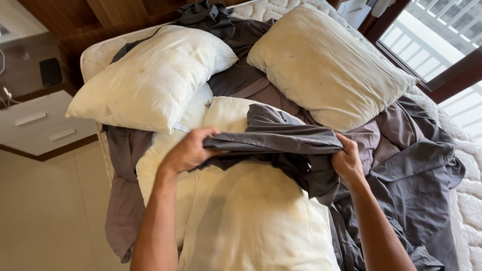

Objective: The person inserts a white pillow into a gray pillowcase on a bed. They align the pillowcase opening, push the pillow inside, and smooth the fabric over the pillow's surface.

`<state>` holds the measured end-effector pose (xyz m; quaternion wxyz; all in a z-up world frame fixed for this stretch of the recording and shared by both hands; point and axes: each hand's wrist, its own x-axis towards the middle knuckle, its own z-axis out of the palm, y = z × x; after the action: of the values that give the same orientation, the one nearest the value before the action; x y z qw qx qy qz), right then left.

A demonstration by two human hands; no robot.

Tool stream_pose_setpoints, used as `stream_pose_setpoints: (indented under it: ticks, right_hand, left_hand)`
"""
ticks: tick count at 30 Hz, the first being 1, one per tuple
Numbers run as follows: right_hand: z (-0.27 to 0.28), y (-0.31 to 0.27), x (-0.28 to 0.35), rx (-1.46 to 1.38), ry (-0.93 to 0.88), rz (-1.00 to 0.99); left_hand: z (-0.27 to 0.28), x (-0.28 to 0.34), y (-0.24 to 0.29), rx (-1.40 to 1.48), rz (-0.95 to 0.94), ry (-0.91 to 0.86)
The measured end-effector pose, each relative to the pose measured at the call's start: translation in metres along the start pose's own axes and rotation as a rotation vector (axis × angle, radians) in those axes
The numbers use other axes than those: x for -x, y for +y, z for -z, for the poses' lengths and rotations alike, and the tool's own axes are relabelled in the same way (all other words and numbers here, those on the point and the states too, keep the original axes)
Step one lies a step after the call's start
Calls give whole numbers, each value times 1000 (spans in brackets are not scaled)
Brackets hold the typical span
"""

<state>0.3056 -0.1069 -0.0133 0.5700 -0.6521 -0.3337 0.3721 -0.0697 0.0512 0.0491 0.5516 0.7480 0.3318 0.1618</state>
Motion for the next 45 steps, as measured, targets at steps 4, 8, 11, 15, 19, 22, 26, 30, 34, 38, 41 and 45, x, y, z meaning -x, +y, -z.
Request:
stream_pose_setpoints:
  ticks: [4, 8, 11, 15, 19, 22, 26, 30, 34, 38, 41, 45]
  right_hand:
    - [-34, -41, 17, -99, 4, 425]
    - [-50, -23, 13, -337, 42, 500]
    - [-37, 44, -3, -386, 63, 412]
    - [-41, 58, 10, -308, 67, 154]
    - [-33, 86, 1, 491, -65, 226]
    - [-17, 115, -29, 711, -129, 322]
    - [-24, 37, -67, 249, 114, 330]
    - [-22, -31, -80, 107, 388, 637]
    - [-26, -32, -62, 112, 392, 808]
    - [-9, 11, -59, -119, 120, 384]
    - [-18, 5, -57, -188, 62, 156]
    - [-22, 26, -68, -150, 39, 13]
  left_hand:
    - [9, 9, 14, -87, -338, 561]
    - [-25, 0, 12, -269, -161, 497]
    - [-71, -28, -72, -617, -139, 378]
    - [-93, -58, -138, -546, -184, 310]
    - [-66, -124, -179, -686, -87, 395]
    - [-27, -136, -102, -567, -121, 574]
    - [-3, -134, 14, -369, -346, 849]
    - [-11, -92, 81, -256, -624, 983]
    - [-12, -84, 2, -486, -514, 772]
    - [-12, -70, -90, -773, 21, 199]
    - [-10, -67, -115, -718, -84, 277]
    - [-30, -71, -87, -675, -48, 344]
